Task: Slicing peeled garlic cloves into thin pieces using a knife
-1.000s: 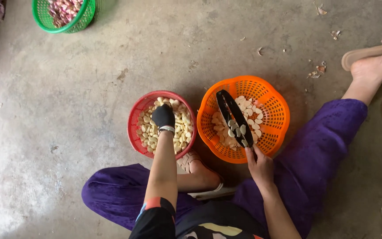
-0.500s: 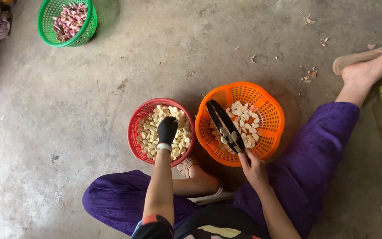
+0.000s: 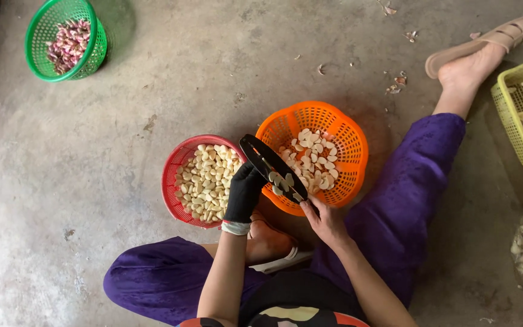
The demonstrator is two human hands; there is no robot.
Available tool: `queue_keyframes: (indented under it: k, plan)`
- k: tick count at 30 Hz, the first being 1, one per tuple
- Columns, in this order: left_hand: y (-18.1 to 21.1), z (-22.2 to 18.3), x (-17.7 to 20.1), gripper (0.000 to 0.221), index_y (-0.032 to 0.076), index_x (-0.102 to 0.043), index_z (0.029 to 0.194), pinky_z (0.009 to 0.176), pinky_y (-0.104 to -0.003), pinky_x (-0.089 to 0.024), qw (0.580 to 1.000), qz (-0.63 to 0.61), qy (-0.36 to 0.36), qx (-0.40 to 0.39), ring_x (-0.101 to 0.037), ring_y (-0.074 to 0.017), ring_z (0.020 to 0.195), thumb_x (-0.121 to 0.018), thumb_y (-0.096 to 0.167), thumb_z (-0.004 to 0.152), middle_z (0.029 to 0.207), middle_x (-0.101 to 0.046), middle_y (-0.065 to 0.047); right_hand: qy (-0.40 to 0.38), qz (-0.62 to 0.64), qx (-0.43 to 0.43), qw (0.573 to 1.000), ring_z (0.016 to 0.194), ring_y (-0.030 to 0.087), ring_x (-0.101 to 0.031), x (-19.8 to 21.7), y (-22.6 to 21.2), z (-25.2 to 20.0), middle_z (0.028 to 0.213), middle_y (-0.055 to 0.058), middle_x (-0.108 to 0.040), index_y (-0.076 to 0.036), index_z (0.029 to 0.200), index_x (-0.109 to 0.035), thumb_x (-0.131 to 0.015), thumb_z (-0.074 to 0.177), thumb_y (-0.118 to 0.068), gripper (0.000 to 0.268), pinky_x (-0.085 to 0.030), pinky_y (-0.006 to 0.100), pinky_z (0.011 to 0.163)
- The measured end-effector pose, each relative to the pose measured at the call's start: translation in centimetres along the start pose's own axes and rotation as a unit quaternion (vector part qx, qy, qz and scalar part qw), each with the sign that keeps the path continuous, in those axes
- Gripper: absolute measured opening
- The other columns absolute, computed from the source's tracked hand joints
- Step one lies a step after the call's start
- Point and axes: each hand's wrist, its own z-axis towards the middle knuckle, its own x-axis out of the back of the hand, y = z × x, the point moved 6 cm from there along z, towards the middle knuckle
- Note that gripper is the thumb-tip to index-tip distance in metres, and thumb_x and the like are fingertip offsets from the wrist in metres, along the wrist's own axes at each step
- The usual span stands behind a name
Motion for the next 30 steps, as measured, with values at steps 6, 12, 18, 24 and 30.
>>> queue_keyframes:
  k: [6, 12, 18, 24, 30]
  plan:
    - [-0.3, -0.6, -2.1, 0.011, 0.002, -0.072, 0.092, 0.048, -0.020, -0.046, 0.997, -0.075, 0.018, -0.012, -0.054, -0.0129, 0.052, -0.064, 0.009, 0.091, 0.065, -0.062, -0.010, 0.015, -0.019, 0.012, 1.000, 0.064, 0.019, -0.076, 0.6, 0.8, 0.0, 0.074, 0.013, -0.077, -0.006, 0.123, -0.074, -0.061, 0.103, -0.037, 0.039, -0.065, 0.036, 0.066]
    - [0.2, -3.5, -5.7, 0.018, 0.003, -0.074, 0.109, 0.061, -0.022, -0.056, 0.993, -0.099, -0.045, 0.038, -0.068, -0.0167, 0.067, -0.069, 0.011, 0.093, 0.080, -0.073, -0.014, 0.027, 0.056, -0.054, 0.997, 0.067, 0.022, -0.074, 1.4, 2.2, 0.6, 0.072, 0.015, -0.075, -0.004, 0.120, -0.073, -0.055, 0.106, -0.042, 0.044, -0.063, 0.037, 0.062]
    - [-2.6, 1.6, -3.0, 0.012, 0.000, -0.069, 0.100, 0.051, -0.021, -0.051, 0.994, -0.110, 0.023, -0.004, -0.060, -0.0153, 0.054, -0.067, 0.005, 0.089, 0.070, -0.065, -0.012, 0.028, -0.026, 0.005, 0.999, 0.053, 0.021, -0.072, 0.7, 2.1, 0.1, 0.060, 0.012, -0.072, -0.007, 0.110, -0.078, -0.062, 0.103, -0.038, 0.035, -0.058, 0.030, 0.052]
    - [-4.7, 0.5, -4.6, 0.019, 0.000, -0.072, 0.108, 0.063, -0.028, -0.061, 0.989, -0.140, -0.045, 0.011, -0.071, -0.0201, 0.067, -0.072, 0.011, 0.093, 0.083, -0.074, -0.016, 0.033, 0.046, -0.047, 0.997, 0.049, 0.016, -0.065, 1.5, 2.9, 1.3, 0.058, 0.011, -0.070, -0.007, 0.108, -0.076, -0.053, 0.107, -0.042, 0.041, -0.053, 0.028, 0.047]
    - [-4.8, 2.4, -2.6, 0.029, -0.003, -0.064, 0.110, 0.071, -0.041, -0.064, 0.990, -0.127, -0.018, -0.063, -0.074, -0.0263, 0.077, -0.066, 0.023, 0.099, 0.087, -0.071, -0.020, 0.037, -0.033, -0.037, 0.998, 0.077, 0.032, -0.077, 1.3, 1.5, 0.3, 0.084, 0.022, -0.077, -0.002, 0.121, -0.072, -0.057, 0.105, -0.042, 0.046, -0.064, 0.039, 0.064]
